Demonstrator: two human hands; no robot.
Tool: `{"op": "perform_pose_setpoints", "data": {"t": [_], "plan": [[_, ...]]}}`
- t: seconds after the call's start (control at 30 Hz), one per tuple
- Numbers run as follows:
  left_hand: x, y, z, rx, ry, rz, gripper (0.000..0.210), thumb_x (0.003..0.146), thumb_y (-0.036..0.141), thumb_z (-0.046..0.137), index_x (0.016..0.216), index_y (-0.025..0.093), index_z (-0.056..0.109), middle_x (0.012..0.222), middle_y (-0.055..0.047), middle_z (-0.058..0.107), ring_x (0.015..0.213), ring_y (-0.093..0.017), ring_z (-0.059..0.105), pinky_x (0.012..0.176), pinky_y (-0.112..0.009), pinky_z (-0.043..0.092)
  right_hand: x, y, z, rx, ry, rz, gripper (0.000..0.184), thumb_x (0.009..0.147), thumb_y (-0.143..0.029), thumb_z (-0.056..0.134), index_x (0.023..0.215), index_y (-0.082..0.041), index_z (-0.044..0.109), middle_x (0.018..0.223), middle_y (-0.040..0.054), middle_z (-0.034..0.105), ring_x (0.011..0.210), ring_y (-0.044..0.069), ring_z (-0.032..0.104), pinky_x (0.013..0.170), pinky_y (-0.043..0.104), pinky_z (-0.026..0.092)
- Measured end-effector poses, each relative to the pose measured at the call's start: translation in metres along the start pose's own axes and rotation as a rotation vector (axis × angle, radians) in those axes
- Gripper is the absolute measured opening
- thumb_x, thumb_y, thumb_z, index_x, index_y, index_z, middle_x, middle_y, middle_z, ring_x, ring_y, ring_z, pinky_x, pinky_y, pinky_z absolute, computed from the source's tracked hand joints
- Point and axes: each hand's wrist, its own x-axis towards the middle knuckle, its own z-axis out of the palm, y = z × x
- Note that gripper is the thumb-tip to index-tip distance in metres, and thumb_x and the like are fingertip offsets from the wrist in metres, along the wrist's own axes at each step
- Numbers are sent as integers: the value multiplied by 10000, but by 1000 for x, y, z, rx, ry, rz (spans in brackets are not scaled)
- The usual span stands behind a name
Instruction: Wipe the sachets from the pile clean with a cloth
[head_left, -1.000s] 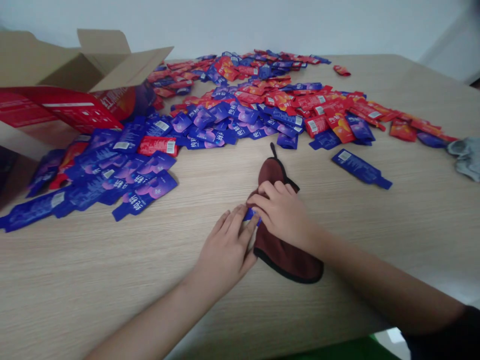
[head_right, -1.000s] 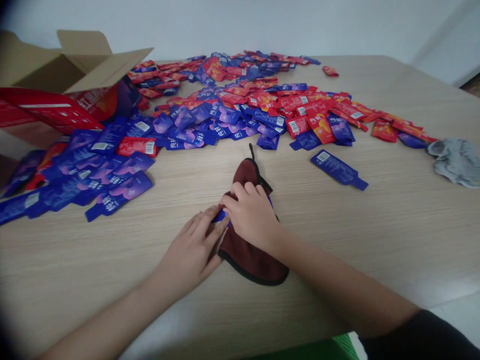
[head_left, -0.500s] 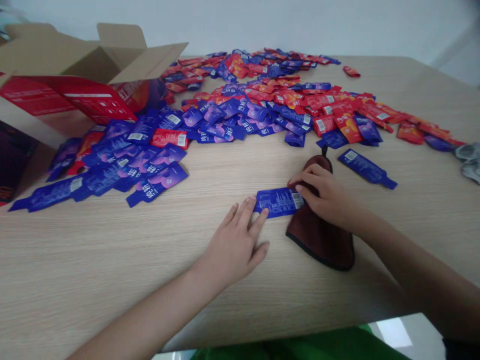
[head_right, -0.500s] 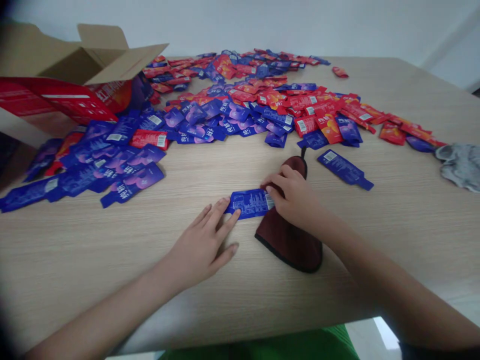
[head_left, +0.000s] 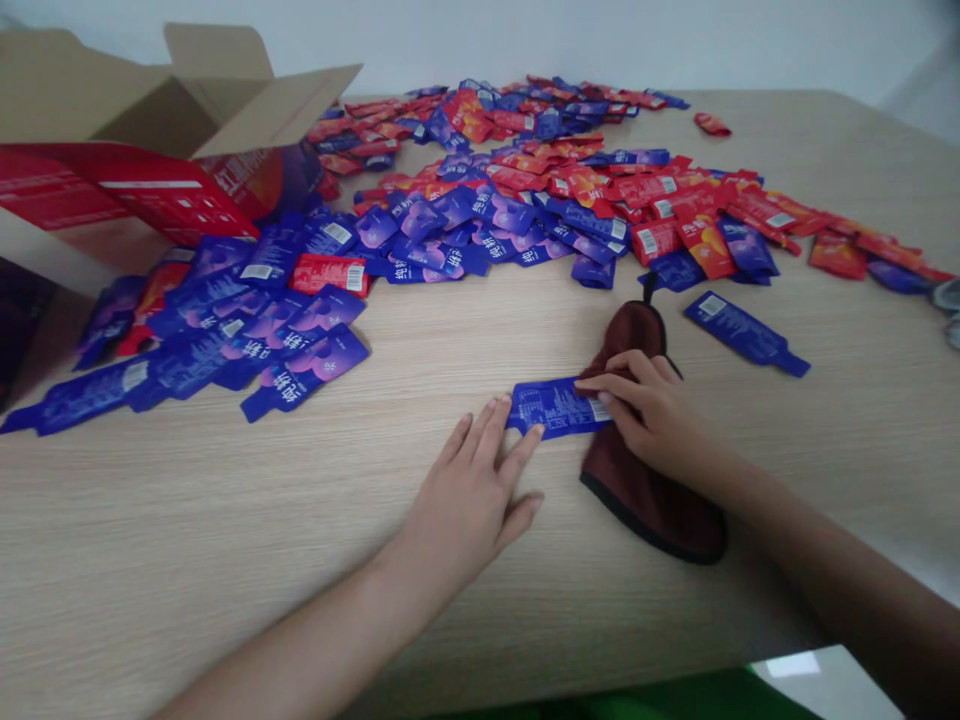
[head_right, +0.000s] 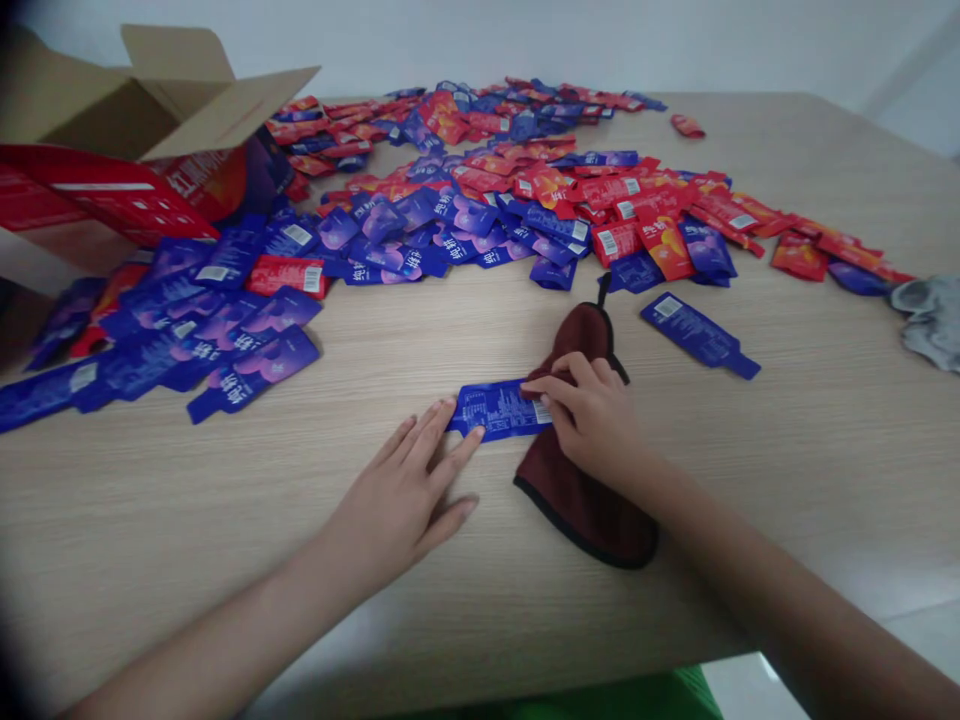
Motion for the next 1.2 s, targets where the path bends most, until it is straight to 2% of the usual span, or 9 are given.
{"op": "perform_pose_setpoints", "data": {"t": [0.13, 0.27, 0.4, 0.5, 0.6, 0.83, 0.93, 1.07, 1.2], "plan": [[-1, 1, 0, 13, -1, 4, 684, 914, 473, 517, 1490, 176, 299, 1584, -212, 165, 1456, -357, 158, 1149, -525, 258, 2, 16, -17, 59, -33, 22, 277, 906, -190, 461, 1027, -252, 703, 989, 76, 565, 913, 244, 522, 816, 433, 439], [-2, 0, -1, 39, -46, 38, 750, 919, 493, 488, 1492, 71, 251, 1566, -249, 190, 1459, -356, 140, 1161, -525, 232, 19, -15, -28, 114, 79, -7, 265, 903, -189, 452, 1044, -232, 672, 1014, 85, 558, 972, 251, 514, 856, 427, 431], [-2, -4, -1, 62, -90, 49, 742, 894, 471, 537, 1465, 58, 306, 1563, -246, 206, 1462, -351, 125, 1172, -517, 212, 29, -56, -12, 84, -16, -143, 255, 888, -158, 453, 1038, -210, 652, 1037, 96, 558, 955, 244, 485, 854, 409, 408], [-2, -6, 0, 62, -97, 53, 751, 861, 454, 589, 1456, 76, 328, 1570, -241, 187, 1464, -346, 125, 1172, -505, 221, 25, -65, 3, -56, -103, -185, 232, 863, -154, 484, 993, -220, 664, 1040, 100, 565, 915, 254, 460, 797, 419, 382], [-1, -6, -1, 49, -72, 39, 716, 897, 512, 533, 1455, 106, 341, 1579, -225, 171, 1466, -332, 134, 1170, -497, 232, 16, -51, 7, -108, -96, -128, 221, 855, -156, 496, 972, -235, 666, 1054, 96, 564, 904, 259, 454, 788, 426, 373], [-1, -5, -5, 30, -90, 5, 664, 925, 502, 496, 1451, 120, 359, 1581, -195, 198, 1465, -307, 160, 1176, -472, 233, -5, 16, -11, -9, -74, 19, 213, 851, -130, 482, 966, -217, 639, 1000, 78, 570, 899, 240, 513, 805, 403, 432], [-3, -5, -4, 18, -80, 9, 667, 922, 497, 492, 1454, 119, 356, 1583, -192, 191, 1466, -310, 155, 1178, -477, 226, -4, 24, -21, 17, -71, 14, 206, 850, -120, 483, 921, -221, 648, 969, 70, 572, 900, 239, 530, 815, 414, 434], [-4, -4, -1, 19, -64, 16, 708, 908, 504, 494, 1464, 97, 330, 1586, -198, 173, 1470, -315, 127, 1184, -490, 197, 7, -6, -25, 134, 43, -80, 222, 877, -121, 471, 958, -221, 653, 1000, 69, 571, 944, 229, 526, 848, 406, 418], [-3, -4, -1, 20, -53, 18, 732, 889, 515, 519, 1462, 103, 328, 1587, -200, 166, 1472, -307, 125, 1184, -488, 193, 15, -49, -6, 117, -54, -201, 260, 876, -104, 457, 985, -225, 660, 1059, 68, 590, 925, 230, 495, 816, 403, 389]]}}
